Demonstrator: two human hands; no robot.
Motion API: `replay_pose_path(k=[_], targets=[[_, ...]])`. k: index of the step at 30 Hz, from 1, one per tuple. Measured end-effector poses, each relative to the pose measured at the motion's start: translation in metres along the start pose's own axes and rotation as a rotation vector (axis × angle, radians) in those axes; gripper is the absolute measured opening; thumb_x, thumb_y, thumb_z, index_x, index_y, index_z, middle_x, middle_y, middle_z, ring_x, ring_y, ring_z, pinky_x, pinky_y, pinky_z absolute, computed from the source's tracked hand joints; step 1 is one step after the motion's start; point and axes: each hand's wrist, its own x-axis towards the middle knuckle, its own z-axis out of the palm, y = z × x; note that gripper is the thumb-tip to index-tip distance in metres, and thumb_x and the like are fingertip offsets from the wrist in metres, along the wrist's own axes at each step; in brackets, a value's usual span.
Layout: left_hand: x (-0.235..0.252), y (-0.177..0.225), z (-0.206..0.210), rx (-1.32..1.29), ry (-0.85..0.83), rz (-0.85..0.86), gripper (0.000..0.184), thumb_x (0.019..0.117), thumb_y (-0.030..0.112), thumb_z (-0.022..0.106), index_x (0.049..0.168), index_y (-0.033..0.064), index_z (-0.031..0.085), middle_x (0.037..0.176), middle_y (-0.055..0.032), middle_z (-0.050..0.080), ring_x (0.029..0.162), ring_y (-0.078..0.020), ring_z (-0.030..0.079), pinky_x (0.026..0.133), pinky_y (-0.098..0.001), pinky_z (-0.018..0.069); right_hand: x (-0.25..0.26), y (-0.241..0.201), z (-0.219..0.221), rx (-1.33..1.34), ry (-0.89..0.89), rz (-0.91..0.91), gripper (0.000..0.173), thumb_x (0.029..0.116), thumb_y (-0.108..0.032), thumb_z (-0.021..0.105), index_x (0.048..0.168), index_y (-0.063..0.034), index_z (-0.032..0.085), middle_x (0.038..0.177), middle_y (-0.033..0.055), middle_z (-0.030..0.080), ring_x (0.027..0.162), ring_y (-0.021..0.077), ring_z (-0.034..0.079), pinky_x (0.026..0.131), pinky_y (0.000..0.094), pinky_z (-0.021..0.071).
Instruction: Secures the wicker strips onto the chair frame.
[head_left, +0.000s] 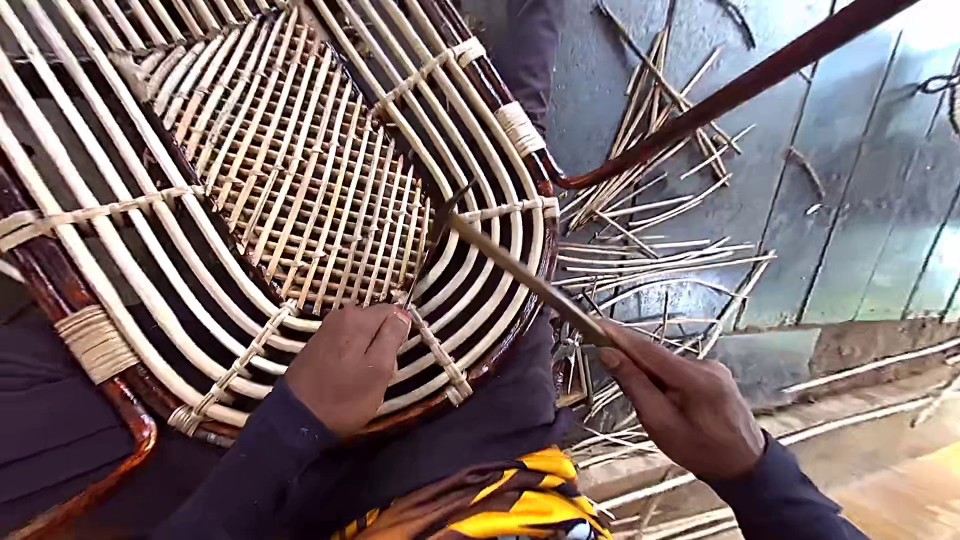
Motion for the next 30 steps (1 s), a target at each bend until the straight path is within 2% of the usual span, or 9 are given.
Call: replay_pose_path(k=[3,4,8,11,15,19,25,28,30], targets=[[-0.016,-0.010,0.012,-0.082,0.147,0.086,0.045,0.1110,0.036,0.035,0.127,0.0153,0.071,0.070,0.0045,0.068,0.045,-0.0104,0.058,0.041,-0.0307,0.0542,-0.009,-0.007,0.005,0.199,0.062,0.088,0.040,0.1071,-0.036,0.048,0.143,-0.0228,0.060,0.073,-0.0043,0.062,0.052,0.0066,0.053,0.045,0.0311,0.0485],[-0.013,-0.009,0.012,-0.070,0.154,0.072,0.044,0.1106,0.038,0.036,0.129,0.0177,0.071,0.070,0.0055,0.069,0.045,-0.0096,0.058,0.041,-0.0296,0.0538,-0.009,-0.004,0.009,0.239,0.090,0.123,0.041,0.1069,-0.039,0.048,0.143,-0.0254,0.060,0.069,-0.0046,0.060,0.049,0.0075,0.051,0.043,0.0316,0.0468],[0.001,0.004,-0.008,-0.165,-0.167,-0.131,0.036,0.1107,0.038,0.044,0.113,0.0150,0.071,0.071,-0.0056,0.071,0.048,-0.0185,0.065,0.044,-0.0318,0.0577,-0.016,-0.002,0.016,0.289,0.082,0.202,0.042,0.1066,-0.040,0.048,0.145,-0.0271,0.058,0.067,-0.0050,0.057,0.047,0.0093,0.049,0.041,0.0324,0.0461],[0.015,0.007,-0.018,-0.236,-0.301,-0.190,0.027,0.1067,0.023,0.055,0.128,0.0114,0.068,0.074,-0.0114,0.072,0.050,-0.0219,0.066,0.046,-0.0332,0.0590,-0.015,0.002,0.021,0.299,0.068,0.189,0.041,0.1062,-0.038,0.050,0.145,-0.0259,0.059,0.068,-0.0063,0.060,0.047,0.0072,0.050,0.042,0.0311,0.0470],[0.009,-0.019,-0.005,-0.327,-0.104,-0.004,0.043,0.0927,0.014,0.063,0.135,0.0138,0.067,0.065,-0.0097,0.067,0.041,-0.0202,0.059,0.037,-0.0324,0.0539,-0.019,0.004,0.028,0.358,0.044,0.182,0.041,0.1065,-0.035,0.050,0.145,-0.0268,0.059,0.070,-0.0071,0.061,0.049,0.0068,0.052,0.043,0.0300,0.0485],[0.003,-0.032,0.013,-0.463,0.054,0.114,0.047,0.0950,0.016,0.065,0.142,0.0130,0.064,0.064,-0.0099,0.066,0.038,-0.0182,0.056,0.032,-0.0305,0.0498,-0.025,0.002,0.032,0.395,0.053,0.211,0.041,0.1067,-0.035,0.050,0.145,-0.0258,0.059,0.068,-0.0070,0.059,0.049,0.0063,0.051,0.043,0.0284,0.0473],[0.006,-0.005,-0.005,-0.310,-0.150,-0.218,0.044,0.0947,0.012,0.061,0.138,0.0155,0.065,0.072,-0.0108,0.072,0.049,-0.0228,0.066,0.047,-0.0344,0.0599,-0.022,0.006,0.033,0.412,0.047,0.236,0.041,0.1066,-0.038,0.050,0.146,-0.0286,0.058,0.066,-0.0071,0.059,0.047,0.0067,0.049,0.041,0.0288,0.0460],[0.006,-0.008,-0.005,-0.298,-0.145,-0.165,0.036,0.0959,0.014,0.058,0.129,0.0169,0.070,0.068,-0.0098,0.068,0.044,-0.0206,0.060,0.041,-0.0318,0.0542,-0.015,0.006,0.035,0.435,0.041,0.225,0.041,0.1065,-0.036,0.051,0.146,-0.0280,0.058,0.068,-0.0068,0.060,0.046,0.0072,0.049,0.040,0.0290,0.0454],[0.002,-0.021,0.001,-0.419,-0.085,-0.061,0.037,0.0968,0.014,0.059,0.132,0.0148,0.070,0.067,-0.0112,0.065,0.042,-0.0198,0.056,0.037,-0.0299,0.0504,-0.014,0.006,0.036,0.444,0.038,0.213,0.041,0.1065,-0.036,0.051,0.146,-0.0283,0.058,0.068,-0.0071,0.059,0.046,0.0069,0.048,0.040,0.0285,0.0450]])
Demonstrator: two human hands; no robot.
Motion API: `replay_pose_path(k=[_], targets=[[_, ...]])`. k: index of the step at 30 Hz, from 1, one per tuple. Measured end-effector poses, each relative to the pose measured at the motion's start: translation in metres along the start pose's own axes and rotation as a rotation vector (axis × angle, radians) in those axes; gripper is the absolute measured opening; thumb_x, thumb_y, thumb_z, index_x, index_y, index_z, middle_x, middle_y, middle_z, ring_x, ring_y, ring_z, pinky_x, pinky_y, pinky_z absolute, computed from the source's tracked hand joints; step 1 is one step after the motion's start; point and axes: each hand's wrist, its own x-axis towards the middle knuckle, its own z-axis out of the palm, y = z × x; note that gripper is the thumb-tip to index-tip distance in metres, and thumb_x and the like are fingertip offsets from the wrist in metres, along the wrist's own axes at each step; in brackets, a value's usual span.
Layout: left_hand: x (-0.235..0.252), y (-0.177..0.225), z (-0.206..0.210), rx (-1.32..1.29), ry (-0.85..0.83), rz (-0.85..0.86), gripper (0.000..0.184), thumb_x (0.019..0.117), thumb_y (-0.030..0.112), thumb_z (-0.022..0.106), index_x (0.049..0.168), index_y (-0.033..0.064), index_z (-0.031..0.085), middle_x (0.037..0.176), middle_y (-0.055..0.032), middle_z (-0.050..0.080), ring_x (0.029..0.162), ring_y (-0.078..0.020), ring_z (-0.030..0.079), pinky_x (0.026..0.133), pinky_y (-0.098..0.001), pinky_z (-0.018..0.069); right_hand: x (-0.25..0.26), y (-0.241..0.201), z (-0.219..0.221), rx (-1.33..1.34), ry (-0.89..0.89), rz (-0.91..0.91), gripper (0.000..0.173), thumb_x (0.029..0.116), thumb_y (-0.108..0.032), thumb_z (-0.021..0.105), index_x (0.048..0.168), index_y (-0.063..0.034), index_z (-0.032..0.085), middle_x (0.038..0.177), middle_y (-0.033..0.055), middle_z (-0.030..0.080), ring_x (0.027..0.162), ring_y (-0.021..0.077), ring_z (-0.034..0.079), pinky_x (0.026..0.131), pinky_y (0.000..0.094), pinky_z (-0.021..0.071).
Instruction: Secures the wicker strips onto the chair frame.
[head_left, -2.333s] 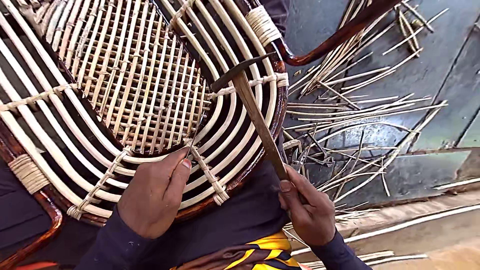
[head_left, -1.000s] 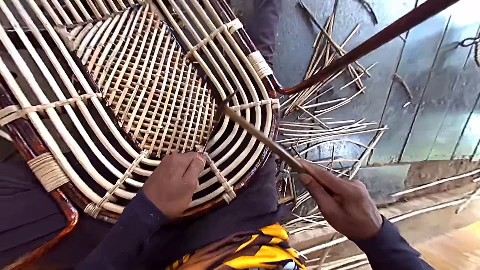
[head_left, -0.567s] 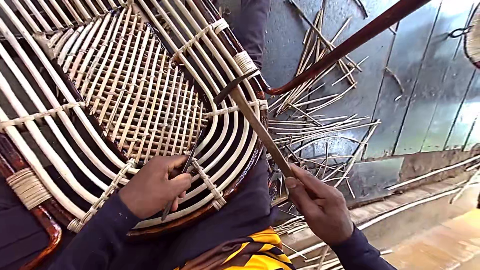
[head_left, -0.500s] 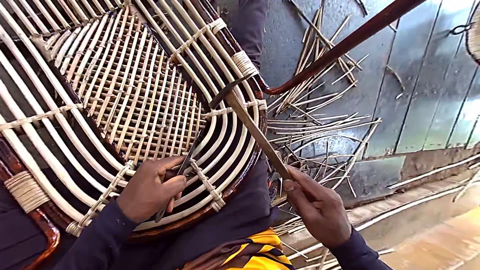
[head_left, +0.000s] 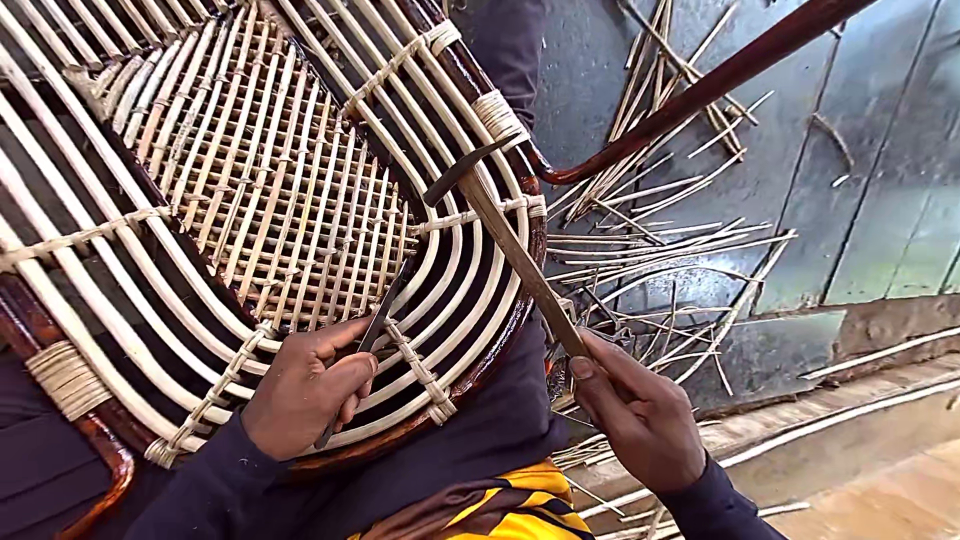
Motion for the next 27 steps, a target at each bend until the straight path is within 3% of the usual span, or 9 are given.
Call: replay_pose_path(k=[4,10,13,15,17,21,27], targets=[[-0.001,-0.012,-0.001,-0.073,0.023,0.093,0.042,0.1003,0.019,0.060,0.141,0.0143,0.064,0.070,-0.0120,0.067,0.043,-0.0201,0.057,0.039,-0.0295,0.0518,-0.003,-0.002,0.001,-0.010,0.006,0.010,0.041,0.1064,-0.037,0.051,0.146,-0.0293,0.058,0.067,-0.0079,0.058,0.047,0.0060,0.049,0.041,0.0276,0.0455],[-0.001,-0.012,-0.003,-0.041,0.014,0.135,0.045,0.0996,0.015,0.060,0.144,0.0120,0.062,0.072,-0.0132,0.068,0.044,-0.0210,0.059,0.040,-0.0306,0.0535,-0.005,0.003,0.006,0.030,0.017,0.023,0.041,0.1064,-0.037,0.051,0.146,-0.0282,0.058,0.066,-0.0070,0.057,0.046,0.0069,0.047,0.040,0.0282,0.0440],[-0.009,-0.022,0.011,0.299,0.112,0.330,0.051,0.0985,0.022,0.057,0.149,0.0147,0.055,0.077,0.0033,0.068,0.055,-0.0078,0.060,0.050,-0.0269,0.0557,-0.005,0.003,0.008,0.045,0.024,0.037,0.041,0.1064,-0.037,0.051,0.146,-0.0294,0.058,0.064,-0.0064,0.056,0.045,0.0076,0.047,0.039,0.0284,0.0439],[-0.016,-0.027,0.025,0.295,0.144,0.412,0.048,0.1010,0.023,0.057,0.148,0.0106,0.056,0.080,0.0045,0.068,0.059,-0.0071,0.061,0.053,-0.0265,0.0577,-0.004,0.002,0.010,0.053,0.030,0.039,0.040,0.1065,-0.036,0.051,0.146,-0.0286,0.059,0.064,-0.0063,0.056,0.045,0.0078,0.048,0.039,0.0285,0.0442],[-0.021,-0.027,0.037,0.156,0.143,0.368,0.040,0.1038,0.026,0.056,0.139,0.0077,0.060,0.076,0.0022,0.068,0.055,-0.0119,0.063,0.050,-0.0285,0.0585,-0.003,-0.001,0.010,0.057,0.022,0.036,0.040,0.1067,-0.036,0.051,0.145,-0.0282,0.059,0.065,-0.0068,0.057,0.046,0.0074,0.048,0.040,0.0278,0.0449],[-0.014,-0.010,0.043,-0.039,0.142,0.156,0.052,0.1081,0.034,0.046,0.158,0.0190,0.044,0.068,-0.0065,0.065,0.043,-0.0205,0.058,0.037,-0.0328,0.0536,0.002,-0.003,0.008,0.048,-0.004,0.011,0.041,0.1067,-0.036,0.051,0.147,-0.0279,0.057,0.065,-0.0069,0.056,0.045,0.0076,0.047,0.039,0.0282,0.0443],[0.011,0.001,0.040,0.097,0.190,0.102,0.042,0.1103,0.030,0.043,0.148,0.0166,0.057,0.063,-0.0031,0.066,0.040,-0.0166,0.059,0.035,-0.0325,0.0534,0.006,-0.004,0.008,0.018,-0.023,-0.026,0.042,0.1067,-0.037,0.050,0.147,-0.0291,0.057,0.068,-0.0063,0.058,0.047,0.0091,0.049,0.040,0.0307,0.0461]])
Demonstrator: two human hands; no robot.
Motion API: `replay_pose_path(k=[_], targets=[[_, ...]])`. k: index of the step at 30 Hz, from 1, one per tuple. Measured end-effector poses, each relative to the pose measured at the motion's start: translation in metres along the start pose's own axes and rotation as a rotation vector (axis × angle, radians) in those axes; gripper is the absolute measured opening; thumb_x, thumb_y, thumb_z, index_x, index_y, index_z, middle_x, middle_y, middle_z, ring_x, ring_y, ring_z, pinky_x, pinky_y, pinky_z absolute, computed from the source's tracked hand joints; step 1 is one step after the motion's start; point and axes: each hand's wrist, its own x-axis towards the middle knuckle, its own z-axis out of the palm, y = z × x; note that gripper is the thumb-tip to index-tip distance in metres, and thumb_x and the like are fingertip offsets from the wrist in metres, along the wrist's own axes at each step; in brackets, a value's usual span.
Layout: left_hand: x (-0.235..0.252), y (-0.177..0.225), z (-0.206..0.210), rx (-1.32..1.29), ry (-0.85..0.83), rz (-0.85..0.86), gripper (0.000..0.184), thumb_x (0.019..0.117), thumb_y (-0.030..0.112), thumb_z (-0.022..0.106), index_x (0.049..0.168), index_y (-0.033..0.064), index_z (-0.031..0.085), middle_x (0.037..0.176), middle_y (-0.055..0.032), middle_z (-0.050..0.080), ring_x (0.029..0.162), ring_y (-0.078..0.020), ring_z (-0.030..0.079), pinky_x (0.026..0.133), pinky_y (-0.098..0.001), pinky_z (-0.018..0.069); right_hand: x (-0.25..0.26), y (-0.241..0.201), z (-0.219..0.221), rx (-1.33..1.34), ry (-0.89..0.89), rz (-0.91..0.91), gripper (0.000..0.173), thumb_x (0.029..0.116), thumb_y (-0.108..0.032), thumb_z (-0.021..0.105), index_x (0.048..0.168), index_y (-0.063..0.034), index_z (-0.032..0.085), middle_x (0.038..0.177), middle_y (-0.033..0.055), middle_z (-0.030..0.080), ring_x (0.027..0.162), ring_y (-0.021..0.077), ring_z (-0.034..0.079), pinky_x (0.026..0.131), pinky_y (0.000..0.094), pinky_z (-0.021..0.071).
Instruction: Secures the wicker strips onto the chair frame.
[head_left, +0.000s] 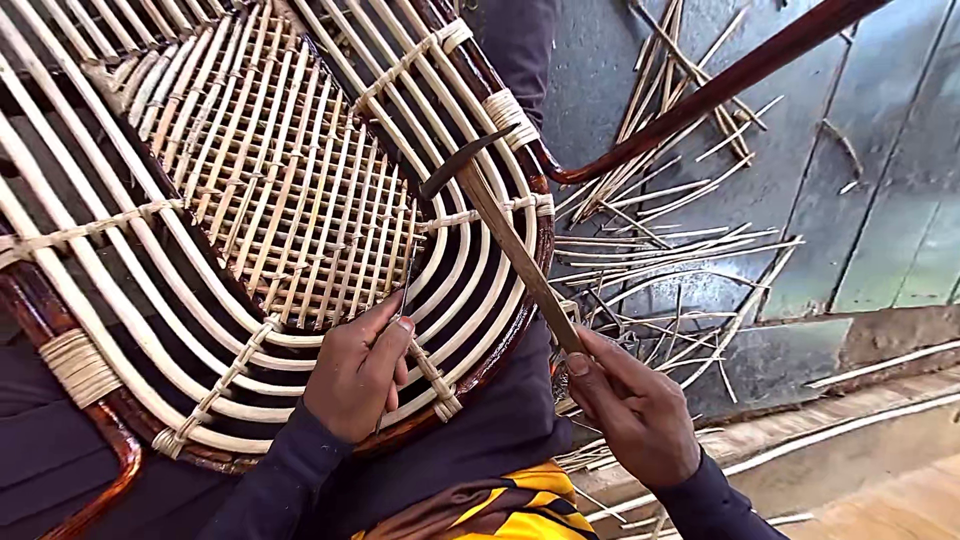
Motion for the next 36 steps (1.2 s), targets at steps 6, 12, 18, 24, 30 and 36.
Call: replay_pose_path(k=[6,12,18,24,30,36], targets=[[0.005,0.001,-0.004,-0.018,-0.020,0.023,0.042,0.1107,0.028,0.044,0.148,0.0149,0.059,0.061,-0.0034,0.064,0.038,-0.0159,0.057,0.033,-0.0315,0.0518,-0.006,-0.004,-0.003,-0.025,-0.018,0.009,0.041,0.1066,-0.037,0.051,0.146,-0.0295,0.058,0.070,-0.0077,0.060,0.049,0.0068,0.051,0.042,0.0285,0.0467],[0.006,0.002,-0.006,-0.022,-0.015,0.005,0.043,0.1107,0.029,0.044,0.148,0.0146,0.059,0.061,-0.0042,0.064,0.038,-0.0160,0.057,0.033,-0.0314,0.0515,-0.010,-0.009,-0.009,-0.178,0.018,-0.081,0.041,0.1072,-0.036,0.050,0.146,-0.0266,0.058,0.071,-0.0093,0.061,0.052,0.0032,0.052,0.044,0.0268,0.0466],[0.004,0.008,0.003,0.004,0.018,-0.003,0.042,0.1105,0.030,0.043,0.145,0.0151,0.061,0.060,-0.0031,0.064,0.037,-0.0159,0.056,0.032,-0.0326,0.0512,-0.005,-0.016,-0.033,-0.425,0.088,-0.209,0.041,0.1062,-0.031,0.049,0.144,-0.0195,0.061,0.074,0.0003,0.068,0.052,0.0117,0.058,0.044,0.0361,0.0477],[0.002,0.014,0.013,0.039,0.067,-0.014,0.043,0.1104,0.030,0.043,0.146,0.0127,0.060,0.059,-0.0002,0.063,0.038,-0.0138,0.057,0.035,-0.0321,0.0530,-0.010,-0.013,-0.034,-0.215,0.152,-0.116,0.041,0.1053,-0.032,0.051,0.144,-0.0223,0.056,0.072,-0.0034,0.061,0.052,0.0090,0.053,0.046,0.0328,0.0484],[0.010,0.034,-0.004,-0.064,-0.013,-0.142,0.037,0.1109,0.029,0.043,0.130,0.0082,0.067,0.058,-0.0058,0.063,0.036,-0.0154,0.055,0.033,-0.0317,0.0501,0.004,-0.011,-0.033,-0.271,0.045,-0.140,0.039,0.1059,-0.033,0.052,0.142,-0.0236,0.062,0.072,-0.0043,0.064,0.052,0.0049,0.053,0.046,0.0292,0.0482],[0.010,0.038,-0.005,-0.112,-0.004,-0.181,0.037,0.1108,0.028,0.044,0.134,0.0075,0.065,0.056,-0.0075,0.062,0.035,-0.0158,0.054,0.032,-0.0320,0.0494,0.002,-0.034,-0.040,-0.128,0.215,-0.125,0.042,0.1061,-0.029,0.051,0.147,-0.0185,0.053,0.075,-0.0035,0.060,0.052,0.0078,0.052,0.045,0.0300,0.0477]])
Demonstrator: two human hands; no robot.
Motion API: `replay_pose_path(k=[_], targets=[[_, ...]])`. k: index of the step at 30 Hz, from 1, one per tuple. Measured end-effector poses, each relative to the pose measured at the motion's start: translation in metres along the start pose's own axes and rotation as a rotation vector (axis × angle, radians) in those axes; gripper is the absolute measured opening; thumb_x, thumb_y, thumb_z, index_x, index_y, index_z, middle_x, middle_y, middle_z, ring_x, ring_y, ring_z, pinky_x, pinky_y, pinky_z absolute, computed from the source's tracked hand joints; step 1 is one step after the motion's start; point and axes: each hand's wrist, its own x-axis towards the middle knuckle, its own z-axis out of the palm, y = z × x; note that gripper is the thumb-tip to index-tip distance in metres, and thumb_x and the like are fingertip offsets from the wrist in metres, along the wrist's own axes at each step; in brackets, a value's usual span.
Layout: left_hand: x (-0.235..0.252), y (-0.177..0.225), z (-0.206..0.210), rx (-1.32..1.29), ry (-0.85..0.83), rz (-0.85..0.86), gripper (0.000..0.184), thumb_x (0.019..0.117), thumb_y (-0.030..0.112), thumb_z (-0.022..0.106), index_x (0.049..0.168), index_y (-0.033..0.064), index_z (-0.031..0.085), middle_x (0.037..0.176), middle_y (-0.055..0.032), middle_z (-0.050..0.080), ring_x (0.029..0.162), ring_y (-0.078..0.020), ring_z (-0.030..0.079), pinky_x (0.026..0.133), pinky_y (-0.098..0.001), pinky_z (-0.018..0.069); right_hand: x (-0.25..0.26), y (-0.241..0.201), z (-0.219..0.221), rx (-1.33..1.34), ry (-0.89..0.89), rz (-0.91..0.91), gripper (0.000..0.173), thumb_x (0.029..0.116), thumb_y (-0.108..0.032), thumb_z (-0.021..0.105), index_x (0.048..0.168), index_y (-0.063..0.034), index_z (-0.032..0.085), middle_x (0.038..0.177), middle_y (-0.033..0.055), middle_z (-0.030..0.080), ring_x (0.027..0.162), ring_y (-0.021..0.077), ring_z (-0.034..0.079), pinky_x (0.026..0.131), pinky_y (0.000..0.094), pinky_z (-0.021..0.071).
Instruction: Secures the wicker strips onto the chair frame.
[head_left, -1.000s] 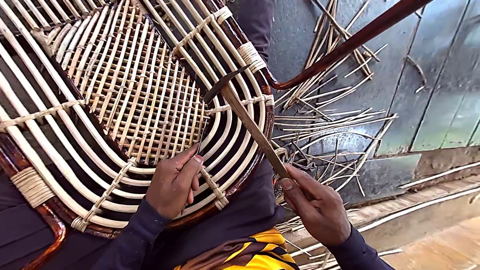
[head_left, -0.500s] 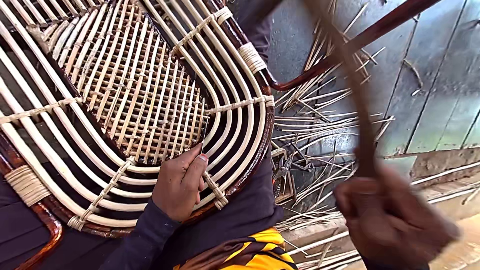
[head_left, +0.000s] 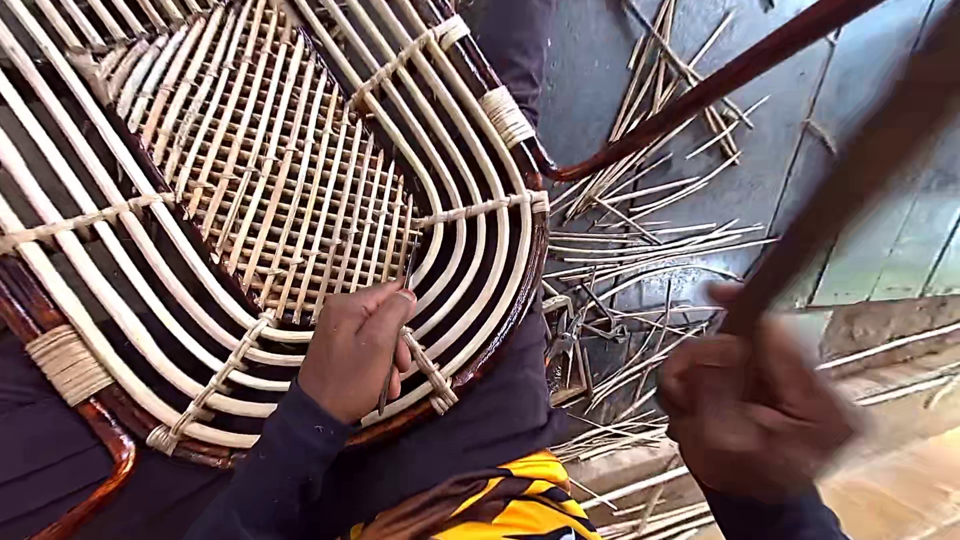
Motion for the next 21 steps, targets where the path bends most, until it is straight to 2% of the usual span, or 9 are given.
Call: replay_pose_path(k=[1,3,5,7,9,10,13,16,21], targets=[[-0.001,0.000,0.000,0.012,-0.002,-0.006,0.037,0.1110,0.028,0.044,0.135,0.0072,0.065,0.056,-0.0076,0.062,0.035,-0.0158,0.055,0.032,-0.0320,0.0493,0.000,0.010,0.004,-0.093,-0.110,-0.013,0.042,0.1040,-0.028,0.052,0.144,-0.0176,0.058,0.074,-0.0041,0.063,0.052,0.0064,0.053,0.046,0.0305,0.0489],[0.000,0.003,0.000,0.039,-0.022,-0.021,0.038,0.1111,0.028,0.043,0.134,0.0074,0.065,0.056,-0.0081,0.062,0.035,-0.0163,0.055,0.031,-0.0321,0.0494,0.001,0.025,0.012,-0.259,-0.263,0.012,0.041,0.1029,-0.036,0.049,0.137,-0.0213,0.066,0.061,-0.0084,0.059,0.045,0.0053,0.049,0.040,0.0329,0.0441],[0.004,0.000,0.001,0.090,-0.014,0.023,0.037,0.1109,0.028,0.043,0.132,0.0080,0.067,0.058,-0.0086,0.064,0.036,-0.0169,0.057,0.033,-0.0328,0.0509,0.015,0.027,0.007,-0.297,-0.264,-0.031,0.041,0.1037,-0.039,0.048,0.137,-0.0236,0.067,0.061,-0.0085,0.059,0.045,0.0053,0.049,0.040,0.0337,0.0437],[0.002,-0.018,0.004,0.427,0.064,0.264,0.035,0.1080,0.024,0.048,0.133,0.0084,0.068,0.065,-0.0033,0.068,0.045,-0.0127,0.062,0.040,-0.0317,0.0557,0.013,0.019,0.007,-0.172,-0.206,-0.043,0.038,0.1051,-0.034,0.052,0.137,-0.0191,0.066,0.069,-0.0048,0.063,0.050,0.0052,0.052,0.044,0.0305,0.0468],[-0.005,-0.046,0.013,0.740,0.188,0.571,0.048,0.1016,0.027,0.054,0.142,0.0029,0.061,0.078,-0.0079,0.072,0.060,-0.0200,0.067,0.054,-0.0442,0.0579,0.010,0.008,0.007,-0.038,-0.143,0.005,0.038,0.1058,-0.030,0.054,0.141,-0.0177,0.062,0.071,-0.0027,0.061,0.050,0.0080,0.052,0.043,0.0304,0.0481],[-0.002,-0.052,0.015,0.749,0.215,0.651,0.050,0.1020,0.031,0.055,0.143,0.0024,0.061,0.080,-0.0071,0.073,0.063,-0.0193,0.068,0.056,-0.0446,0.0586,0.013,0.007,0.009,0.005,-0.103,0.026,0.039,0.1059,-0.031,0.053,0.143,-0.0205,0.060,0.068,-0.0035,0.058,0.047,0.0087,0.050,0.040,0.0304,0.0459],[-0.006,-0.050,0.017,0.503,0.135,0.519,0.050,0.1069,0.037,0.048,0.143,0.0053,0.060,0.066,0.0052,0.067,0.049,-0.0055,0.060,0.046,-0.0314,0.0570,0.007,0.010,0.012,0.080,-0.041,0.082,0.039,0.1056,-0.032,0.055,0.142,-0.0202,0.061,0.064,-0.0030,0.057,0.045,0.0102,0.047,0.038,0.0306,0.0432],[0.004,-0.040,0.014,0.370,0.058,0.365,0.048,0.1098,0.036,0.041,0.145,0.0088,0.059,0.064,0.0052,0.066,0.043,-0.0081,0.059,0.040,-0.0323,0.0567,0.006,0.014,0.015,0.078,-0.072,0.106,0.040,0.1059,-0.033,0.054,0.143,-0.0208,0.061,0.066,-0.0024,0.057,0.045,0.0113,0.048,0.037,0.0314,0.0434],[0.011,-0.034,0.012,0.342,0.061,0.287,0.043,0.1107,0.034,0.041,0.137,0.0095,0.065,0.063,0.0030,0.066,0.042,-0.0104,0.059,0.038,-0.0320,0.0551,0.002,0.014,0.018,0.022,-0.126,0.082,0.039,0.1058,-0.033,0.053,0.142,-0.0213,0.062,0.067,-0.0061,0.060,0.045,0.0072,0.049,0.038,0.0293,0.0454]])
